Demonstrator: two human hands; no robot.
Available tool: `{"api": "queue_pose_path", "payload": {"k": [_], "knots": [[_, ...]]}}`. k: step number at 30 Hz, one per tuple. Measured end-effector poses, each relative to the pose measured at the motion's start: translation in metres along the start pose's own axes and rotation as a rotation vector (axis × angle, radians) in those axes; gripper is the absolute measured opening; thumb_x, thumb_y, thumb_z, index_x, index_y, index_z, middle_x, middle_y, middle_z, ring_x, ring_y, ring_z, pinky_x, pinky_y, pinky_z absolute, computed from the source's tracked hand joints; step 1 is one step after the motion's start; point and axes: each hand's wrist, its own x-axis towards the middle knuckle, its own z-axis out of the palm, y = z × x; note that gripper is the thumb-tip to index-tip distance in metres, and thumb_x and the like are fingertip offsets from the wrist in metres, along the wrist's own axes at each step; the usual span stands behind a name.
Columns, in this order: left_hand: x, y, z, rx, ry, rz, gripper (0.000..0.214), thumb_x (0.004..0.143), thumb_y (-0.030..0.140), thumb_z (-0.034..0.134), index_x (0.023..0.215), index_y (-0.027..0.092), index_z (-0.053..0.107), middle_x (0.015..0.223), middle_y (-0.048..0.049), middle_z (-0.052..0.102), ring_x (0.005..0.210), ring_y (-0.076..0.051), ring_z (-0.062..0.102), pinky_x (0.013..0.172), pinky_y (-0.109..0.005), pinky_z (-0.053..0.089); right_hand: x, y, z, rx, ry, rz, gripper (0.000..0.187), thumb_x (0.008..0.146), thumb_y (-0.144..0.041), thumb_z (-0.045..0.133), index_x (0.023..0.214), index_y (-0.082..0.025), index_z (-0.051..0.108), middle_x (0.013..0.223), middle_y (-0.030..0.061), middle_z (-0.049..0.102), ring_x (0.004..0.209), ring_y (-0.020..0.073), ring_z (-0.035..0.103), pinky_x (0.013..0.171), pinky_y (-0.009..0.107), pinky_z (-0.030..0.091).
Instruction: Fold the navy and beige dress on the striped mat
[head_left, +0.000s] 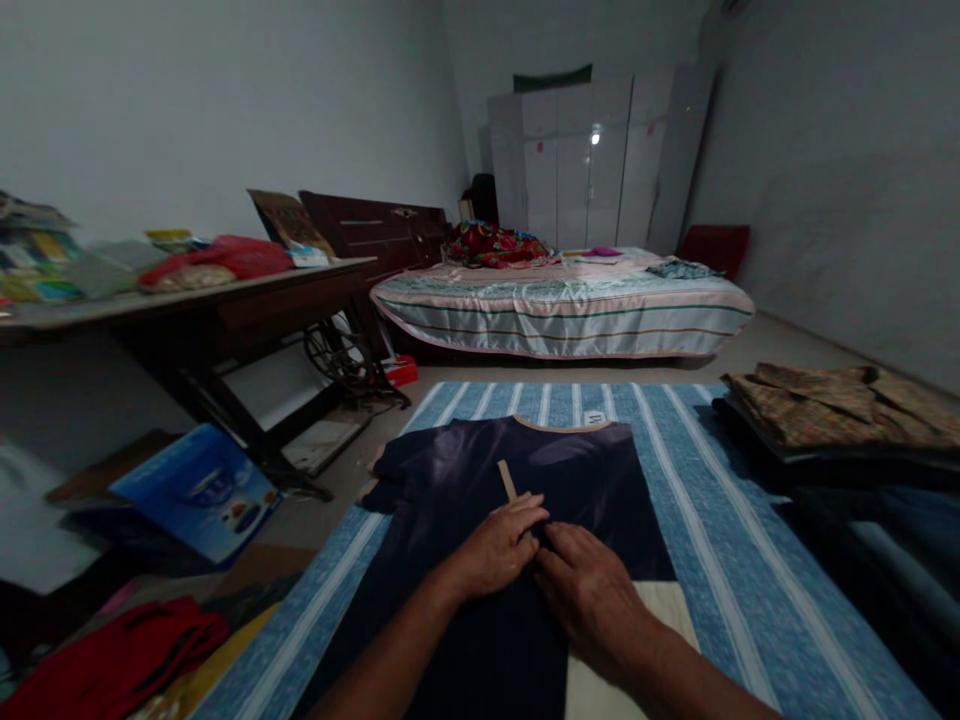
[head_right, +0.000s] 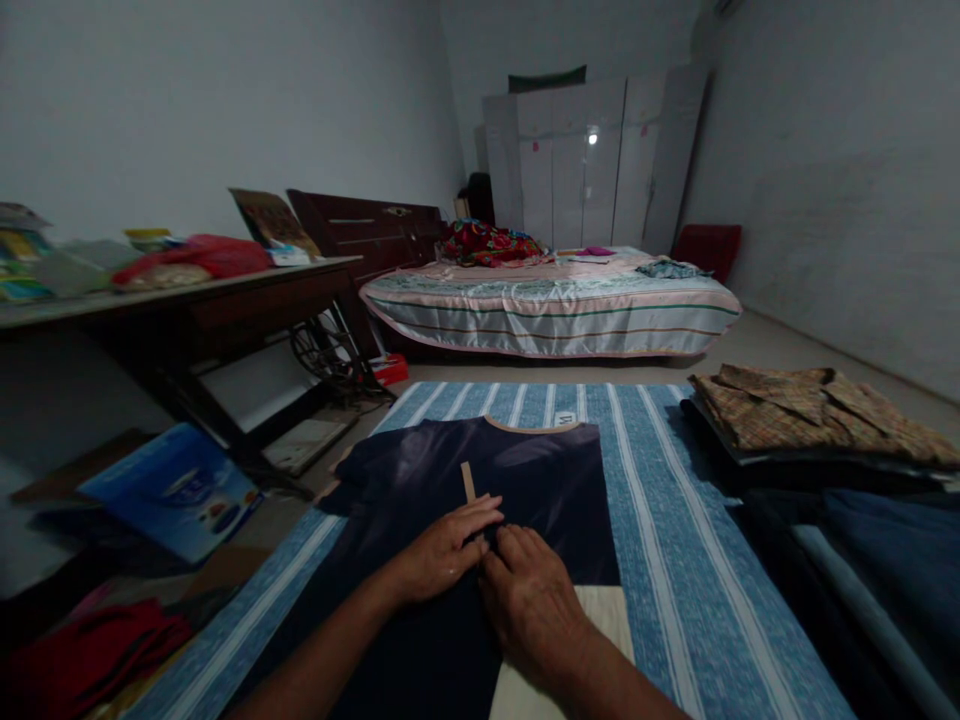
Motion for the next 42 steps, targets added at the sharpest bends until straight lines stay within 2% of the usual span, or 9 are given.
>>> {"api": "queue_pose_path", "payload": {"k": [6,11,13,15,20,24,29,36,42], "knots": [[0.005,0.005,-0.006,0.065,-0.043,-0.016,0.045,0.080,0.018,0.047,0.124,0.016,0.056,0.141,-0.0072,0.043,0.133,-0.021,0.034,0.111,-0.036,0.028,0.000,0.002,0.004,-0.017,-0.007,-0.019,0.021,0.086,-0.008,0.047,0.101,-0.018,0.058,0.092,0.0082,0.059,0.094,0.0219,0.054,0.085,0.038,0.045],[0.032,0.015,-0.011,0.163,0.100,-0.045,0.036,0.085,0.025,0.042,0.114,0.019,0.063,0.126,-0.0059,0.059,0.120,-0.021,0.051,0.105,-0.035,0.037,0.002,0.001,0.000,-0.015,0.024,-0.048,0.018,0.087,-0.010,0.046,0.094,-0.020,0.059,0.091,0.0081,0.060,0.095,0.0218,0.055,0.084,0.038,0.045],[0.050,0.017,-0.007,0.208,0.147,0.007,0.036,0.086,0.026,0.043,0.116,0.019,0.061,0.131,-0.0062,0.055,0.123,-0.021,0.048,0.106,-0.035,0.035,0.002,0.001,-0.002,-0.018,0.009,-0.047,0.019,0.088,-0.010,0.044,0.096,-0.019,0.059,0.091,0.0085,0.060,0.095,0.0220,0.054,0.084,0.038,0.045],[0.069,0.016,-0.001,0.250,0.142,0.085,0.039,0.087,0.026,0.043,0.123,0.017,0.056,0.138,-0.0075,0.048,0.130,-0.020,0.040,0.109,-0.037,0.029,0.002,0.000,-0.003,-0.023,-0.015,-0.035,0.019,0.088,-0.010,0.044,0.097,-0.018,0.059,0.092,0.0089,0.060,0.095,0.0223,0.054,0.084,0.038,0.045],[0.096,0.003,0.016,0.337,0.008,0.127,0.045,0.094,0.037,0.036,0.135,0.021,0.043,0.148,-0.0062,0.032,0.139,-0.022,0.021,0.112,-0.047,0.017,0.001,0.001,0.000,-0.051,-0.060,-0.004,0.015,0.085,-0.009,0.047,0.092,-0.017,0.059,0.092,0.0091,0.059,0.092,0.0226,0.053,0.084,0.039,0.044],[0.098,-0.001,0.022,0.384,-0.018,0.121,0.053,0.094,0.049,0.034,0.140,0.023,0.035,0.152,-0.0067,0.023,0.141,-0.022,0.014,0.112,-0.048,0.011,0.000,0.002,0.002,-0.058,-0.067,-0.013,0.014,0.085,-0.011,0.048,0.092,-0.016,0.059,0.095,0.0105,0.059,0.095,0.0234,0.052,0.085,0.040,0.043],[0.097,0.004,0.021,0.419,-0.047,0.101,0.058,0.093,0.056,0.032,0.142,0.025,0.030,0.153,-0.0065,0.019,0.141,-0.024,0.009,0.111,-0.054,0.008,0.000,0.001,0.001,-0.045,-0.069,-0.001,0.016,0.086,-0.011,0.046,0.094,-0.016,0.059,0.099,0.0116,0.059,0.094,0.0233,0.051,0.085,0.040,0.043],[0.099,0.007,0.024,0.433,-0.022,0.025,0.072,0.086,0.071,0.025,0.144,0.028,0.027,0.154,-0.0078,0.015,0.141,-0.031,0.005,0.107,-0.064,0.003,0.000,0.000,-0.003,-0.030,-0.073,-0.002,0.017,0.087,-0.010,0.044,0.094,-0.016,0.058,0.097,0.0108,0.059,0.092,0.0230,0.051,0.085,0.040,0.042],[0.099,0.011,0.023,0.413,-0.015,-0.044,0.079,0.082,0.076,0.026,0.144,0.028,0.025,0.154,-0.0091,0.013,0.140,-0.034,0.004,0.104,-0.067,0.001,0.000,0.000,-0.001,-0.030,-0.060,0.006,0.017,0.087,-0.010,0.045,0.095,-0.016,0.058,0.097,0.0105,0.059,0.091,0.0227,0.051,0.084,0.039,0.043]]}}
